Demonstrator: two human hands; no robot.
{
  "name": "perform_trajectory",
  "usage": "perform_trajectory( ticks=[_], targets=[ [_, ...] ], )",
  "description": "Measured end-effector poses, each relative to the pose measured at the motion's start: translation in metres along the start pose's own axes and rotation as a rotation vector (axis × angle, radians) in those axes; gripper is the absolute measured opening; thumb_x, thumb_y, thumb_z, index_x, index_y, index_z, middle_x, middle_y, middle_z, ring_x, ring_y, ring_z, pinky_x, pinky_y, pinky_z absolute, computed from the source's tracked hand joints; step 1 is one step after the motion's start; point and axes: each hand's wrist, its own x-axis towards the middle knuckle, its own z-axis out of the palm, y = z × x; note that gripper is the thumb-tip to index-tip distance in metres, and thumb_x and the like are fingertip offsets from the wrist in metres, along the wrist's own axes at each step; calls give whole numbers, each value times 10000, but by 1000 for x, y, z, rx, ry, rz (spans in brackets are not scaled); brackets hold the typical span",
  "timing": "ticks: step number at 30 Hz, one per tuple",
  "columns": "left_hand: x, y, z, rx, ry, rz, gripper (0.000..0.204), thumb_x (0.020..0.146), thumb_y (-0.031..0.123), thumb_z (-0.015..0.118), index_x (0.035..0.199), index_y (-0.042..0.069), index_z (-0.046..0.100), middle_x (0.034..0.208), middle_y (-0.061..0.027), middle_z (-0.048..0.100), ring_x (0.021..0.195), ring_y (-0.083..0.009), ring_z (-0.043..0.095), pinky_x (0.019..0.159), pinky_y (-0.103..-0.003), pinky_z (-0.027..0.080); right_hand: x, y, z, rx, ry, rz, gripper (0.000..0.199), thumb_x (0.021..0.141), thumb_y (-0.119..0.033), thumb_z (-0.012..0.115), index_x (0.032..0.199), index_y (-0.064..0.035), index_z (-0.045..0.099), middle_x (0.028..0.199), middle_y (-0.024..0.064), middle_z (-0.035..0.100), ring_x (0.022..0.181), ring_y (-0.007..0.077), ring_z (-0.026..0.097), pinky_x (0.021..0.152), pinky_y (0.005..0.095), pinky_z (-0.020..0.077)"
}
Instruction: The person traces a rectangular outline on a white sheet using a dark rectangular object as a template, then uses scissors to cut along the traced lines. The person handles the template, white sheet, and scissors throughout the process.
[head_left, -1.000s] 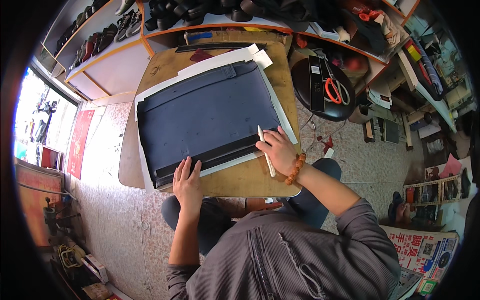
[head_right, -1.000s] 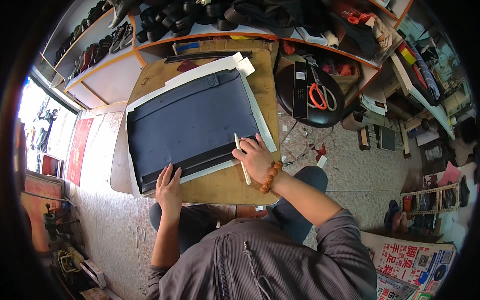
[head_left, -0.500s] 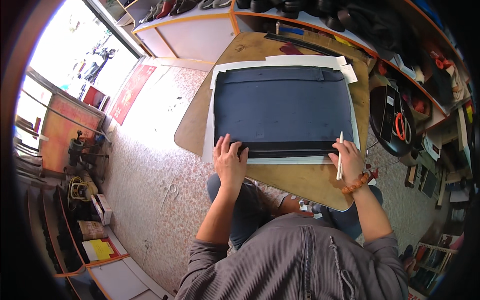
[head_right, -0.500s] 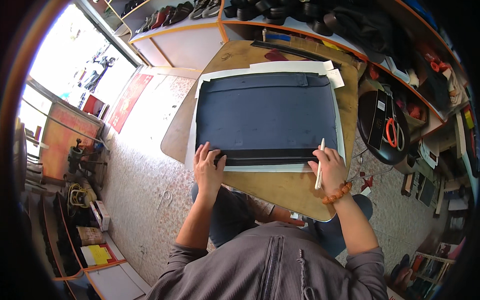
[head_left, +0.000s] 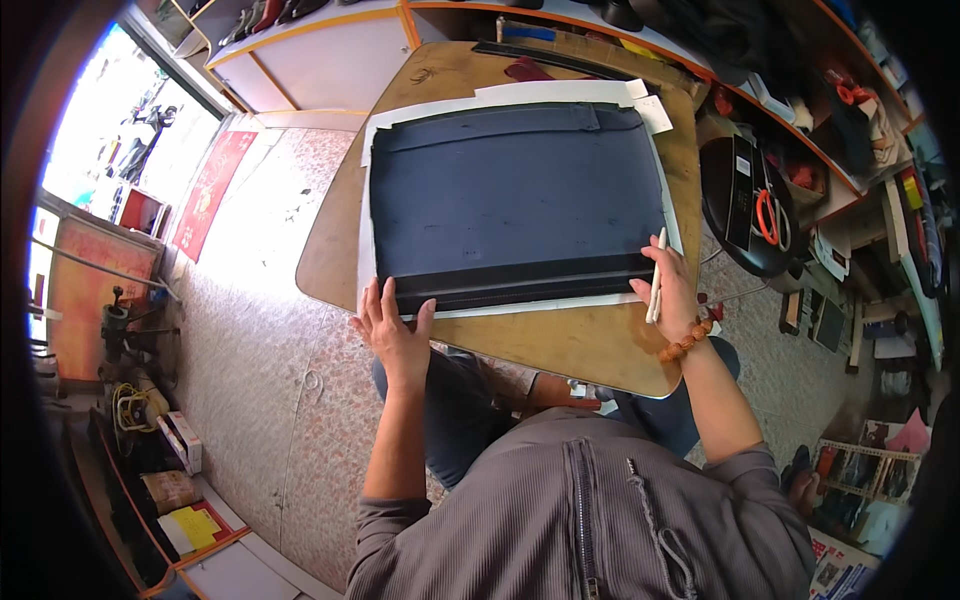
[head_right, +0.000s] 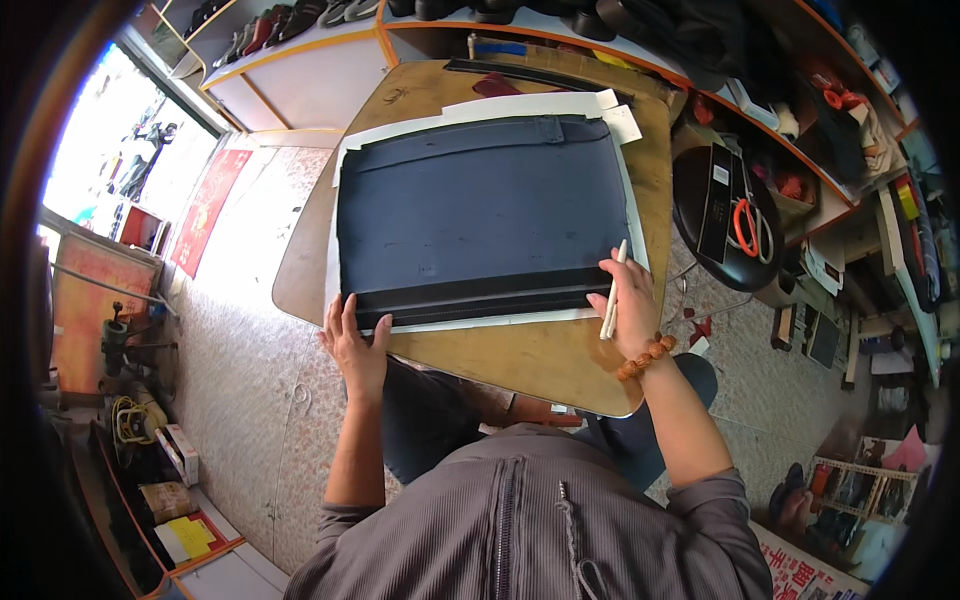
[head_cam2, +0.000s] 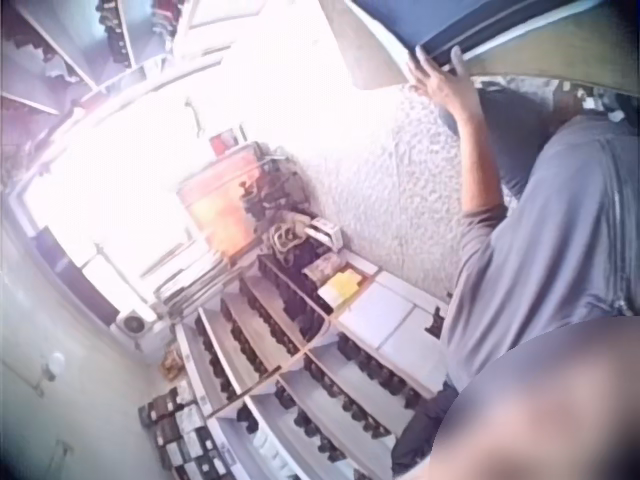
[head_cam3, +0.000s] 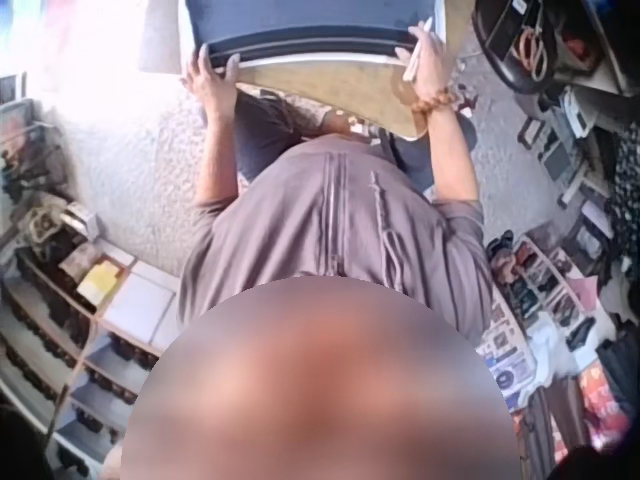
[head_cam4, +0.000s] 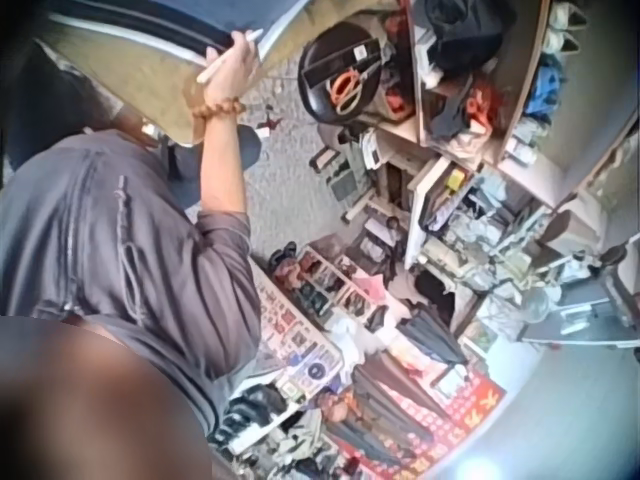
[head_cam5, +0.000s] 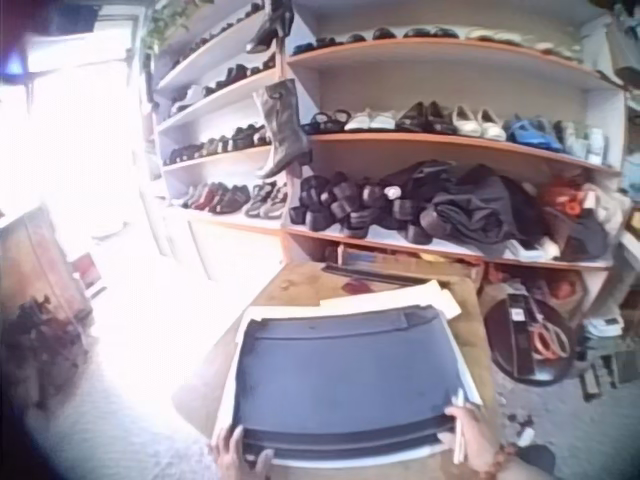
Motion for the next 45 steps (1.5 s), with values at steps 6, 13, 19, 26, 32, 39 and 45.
perform_trajectory(
  ticks=[6, 13, 19, 26, 32, 39, 45],
  targets=[
    [4, 7, -4, 113, -73, -40, 641, 816, 375, 724, 1346, 86, 506, 1478, -145, 381, 1414, -332, 285, 1150, -583, 114, 3, -4, -4, -11, -16, -11, 518, 736, -86, 765, 1196, -76, 528, 1309, 163, 539, 1164, 375, 491, 1001, 445, 398],
    [55, 24, -37, 221, -502, 380, 621, 822, 293, 712, 1383, 134, 497, 1522, -146, 338, 1428, -321, 274, 1170, -525, 151, 13, -6, -19, -165, -183, -24, 521, 727, -163, 780, 1177, -82, 531, 1260, 145, 542, 1188, 360, 481, 1018, 445, 383],
    [129, 88, -6, 159, -495, 586, 597, 842, 259, 693, 1371, 76, 484, 1503, -191, 349, 1408, -352, 302, 1157, -526, 213, 20, -2, -20, -29, -172, -56, 527, 717, -156, 792, 1163, -70, 525, 1275, 182, 513, 1225, 393, 456, 1037, 458, 386],
    [94, 127, 23, -86, -472, 639, 512, 847, 205, 677, 1313, 58, 522, 1439, -175, 424, 1311, -363, 415, 1075, -468, 362, 16, 3, -17, -10, -228, 10, 549, 733, -128, 793, 1203, -67, 517, 1423, 161, 441, 1285, 386, 422, 1050, 450, 393],
    [12, 127, 24, -132, -390, 789, 350, 774, 116, 654, 1121, 77, 664, 1320, -83, 563, 1203, -275, 518, 1007, -420, 420, 19, 1, -18, -5, -217, -3, 544, 721, -120, 791, 1188, -58, 520, 1384, 183, 459, 1255, 391, 445, 1048, 462, 393],
    [-2, 126, 35, -186, -348, 672, 330, 774, 94, 629, 1083, 162, 724, 1335, -88, 558, 1203, -288, 521, 1023, -460, 394, 20, 0, -18, -28, -225, 17, 544, 729, -151, 787, 1199, -76, 524, 1383, 161, 478, 1259, 372, 447, 1049, 452, 384],
    [-2, 123, 29, -126, -445, 615, 415, 786, 89, 625, 1165, 240, 697, 1418, -108, 477, 1304, -319, 436, 1081, -652, 244, 18, 1, -13, 2, -159, -11, 610, 644, -39, 820, 1192, -70, 553, 1357, 158, 503, 1258, 369, 456, 1032, 441, 406]
  ],
)
